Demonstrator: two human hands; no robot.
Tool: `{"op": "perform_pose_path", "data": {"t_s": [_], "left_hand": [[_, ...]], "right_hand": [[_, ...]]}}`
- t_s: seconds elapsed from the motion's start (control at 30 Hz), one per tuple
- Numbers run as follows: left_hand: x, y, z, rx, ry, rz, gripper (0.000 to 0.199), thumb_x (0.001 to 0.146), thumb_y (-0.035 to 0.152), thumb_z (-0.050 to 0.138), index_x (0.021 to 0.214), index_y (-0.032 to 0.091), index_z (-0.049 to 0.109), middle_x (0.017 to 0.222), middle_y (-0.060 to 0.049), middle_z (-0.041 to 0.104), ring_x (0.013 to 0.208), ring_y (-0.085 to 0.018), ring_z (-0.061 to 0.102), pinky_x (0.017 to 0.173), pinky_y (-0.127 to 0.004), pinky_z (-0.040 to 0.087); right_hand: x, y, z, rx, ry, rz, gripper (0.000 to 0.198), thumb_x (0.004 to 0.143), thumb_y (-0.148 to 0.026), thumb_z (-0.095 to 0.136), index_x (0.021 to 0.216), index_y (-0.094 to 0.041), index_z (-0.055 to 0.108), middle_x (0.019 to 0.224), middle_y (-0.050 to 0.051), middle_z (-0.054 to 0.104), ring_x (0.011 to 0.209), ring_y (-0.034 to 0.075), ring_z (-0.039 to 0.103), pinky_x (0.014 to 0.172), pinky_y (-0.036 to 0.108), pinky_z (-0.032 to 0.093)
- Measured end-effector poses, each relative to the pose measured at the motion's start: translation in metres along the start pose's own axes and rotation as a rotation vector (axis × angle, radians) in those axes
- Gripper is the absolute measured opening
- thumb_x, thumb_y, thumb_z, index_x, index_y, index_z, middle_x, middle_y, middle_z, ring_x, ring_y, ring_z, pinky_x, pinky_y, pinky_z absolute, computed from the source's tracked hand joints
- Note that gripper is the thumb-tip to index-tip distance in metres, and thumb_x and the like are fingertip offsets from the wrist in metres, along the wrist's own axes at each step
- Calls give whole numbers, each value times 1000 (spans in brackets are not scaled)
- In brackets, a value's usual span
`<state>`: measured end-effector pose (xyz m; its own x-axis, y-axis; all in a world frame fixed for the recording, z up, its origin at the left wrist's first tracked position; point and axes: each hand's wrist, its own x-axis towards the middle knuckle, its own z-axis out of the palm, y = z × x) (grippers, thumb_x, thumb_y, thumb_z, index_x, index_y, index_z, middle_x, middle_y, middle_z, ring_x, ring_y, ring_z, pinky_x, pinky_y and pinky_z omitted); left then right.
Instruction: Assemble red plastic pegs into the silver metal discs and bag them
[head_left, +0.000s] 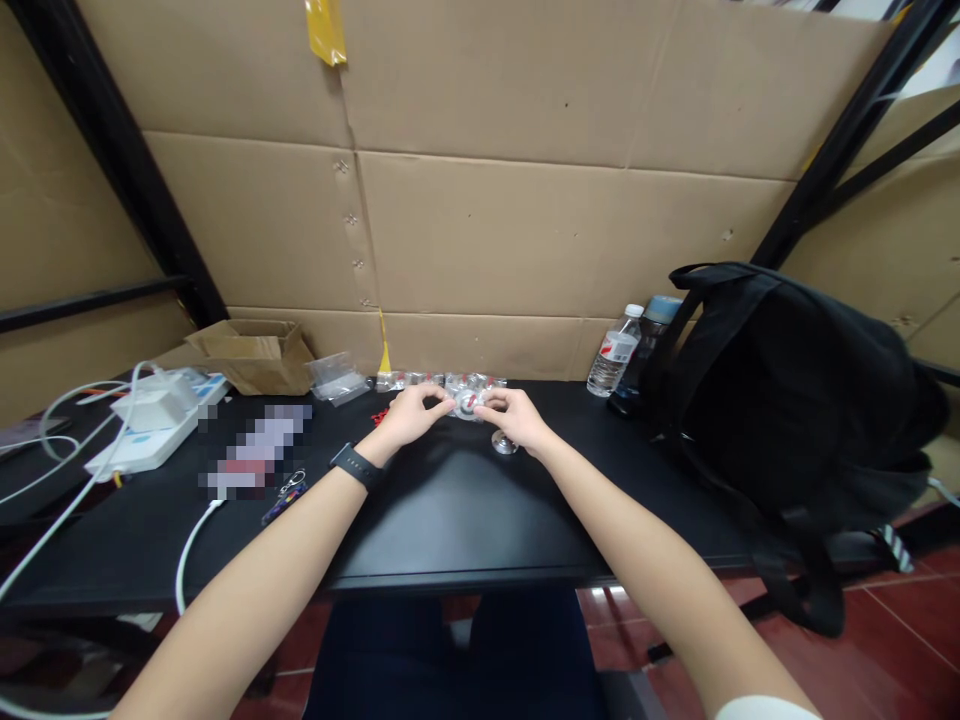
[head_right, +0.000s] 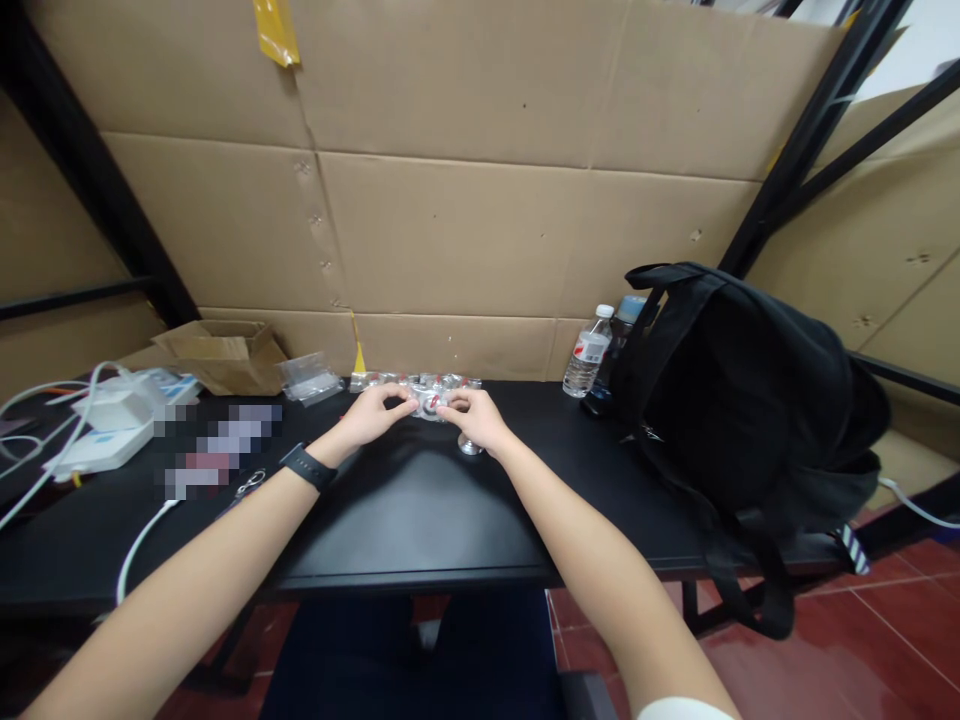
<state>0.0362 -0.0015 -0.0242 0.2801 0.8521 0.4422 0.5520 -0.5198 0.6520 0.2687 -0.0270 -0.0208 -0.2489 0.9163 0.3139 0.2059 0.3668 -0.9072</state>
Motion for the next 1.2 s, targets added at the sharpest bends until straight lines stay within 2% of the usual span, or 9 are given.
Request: {"op": "perform_pose_path", "data": {"t_s": [0.13, 0.27, 0.43, 0.6, 0.73, 0.9, 1.03, 1.1, 1.2], "left_hand": [[-2, 6, -1, -159, -111, -18, 35, 89, 53, 63, 88, 19, 70, 87, -5, 77, 88, -23, 71, 89, -37, 51], [-4, 6, -1, -263, -167, -50, 33, 87, 50, 68, 95, 19, 66, 85, -6, 79, 88, -24, 74, 87, -35, 52], [-3, 1, 2, -238, -118, -70, 31, 83, 48, 73, 96, 20, 67, 88, -5, 79, 92, -26, 75, 86, -35, 52], [-7, 11, -1, -97, -16, -86, 45, 82, 39, 74, 123, 27, 61, 89, -1, 79, 96, -26, 74, 95, -40, 47], [-13, 27, -5, 38, 58, 4, 53, 87, 31, 69, 136, 30, 50, 93, 1, 78, 107, -25, 70, 107, -44, 36], [-18, 41, -7, 214, 131, 151, 39, 94, 29, 59, 132, 29, 53, 99, -1, 77, 114, -26, 63, 107, -46, 28], [-22, 51, -9, 373, 208, 250, 44, 89, 31, 66, 133, 28, 58, 134, -10, 65, 129, -32, 51, 108, -46, 25], [-24, 55, -10, 443, 180, 312, 55, 86, 32, 71, 138, 29, 55, 148, -11, 55, 138, -35, 42, 110, -48, 23], [-25, 57, -9, 482, 89, 377, 62, 87, 30, 70, 145, 30, 48, 148, -11, 56, 142, -34, 38, 111, -49, 21]], "right_hand": [[2, 1, -1, 17, 42, -26, 33, 73, -45, 81, 85, -16, 72, 84, 7, 75, 83, 23, 71, 79, 34, 53], [4, 3, -1, 22, 58, -23, 37, 71, -49, 83, 83, -15, 72, 81, 8, 75, 80, 23, 71, 77, 34, 53], [4, 4, 1, 3, 83, -25, 37, 70, -49, 83, 82, -15, 72, 75, 6, 73, 72, 21, 67, 72, 32, 51], [3, 5, 3, -50, 125, -3, 31, 74, -46, 79, 82, -16, 74, 67, 3, 70, 63, 18, 62, 66, 30, 47], [3, 6, 4, 3, 132, 13, 33, 73, -45, 79, 85, -15, 75, 73, 5, 73, 70, 19, 65, 72, 31, 49], [2, 2, 1, 89, 150, 25, 33, 69, -44, 83, 86, -17, 75, 86, 7, 77, 83, 22, 70, 85, 36, 52], [2, -3, -1, 204, 145, 73, 36, 66, -43, 86, 87, -17, 75, 92, 9, 79, 93, 26, 73, 91, 39, 53], [2, -4, -1, 198, 133, 74, 37, 65, -44, 87, 87, -16, 75, 93, 10, 79, 95, 27, 73, 91, 39, 54], [0, -5, 1, 166, 91, 56, 37, 66, -45, 87, 85, -16, 75, 92, 9, 79, 93, 27, 74, 89, 39, 55]]}}
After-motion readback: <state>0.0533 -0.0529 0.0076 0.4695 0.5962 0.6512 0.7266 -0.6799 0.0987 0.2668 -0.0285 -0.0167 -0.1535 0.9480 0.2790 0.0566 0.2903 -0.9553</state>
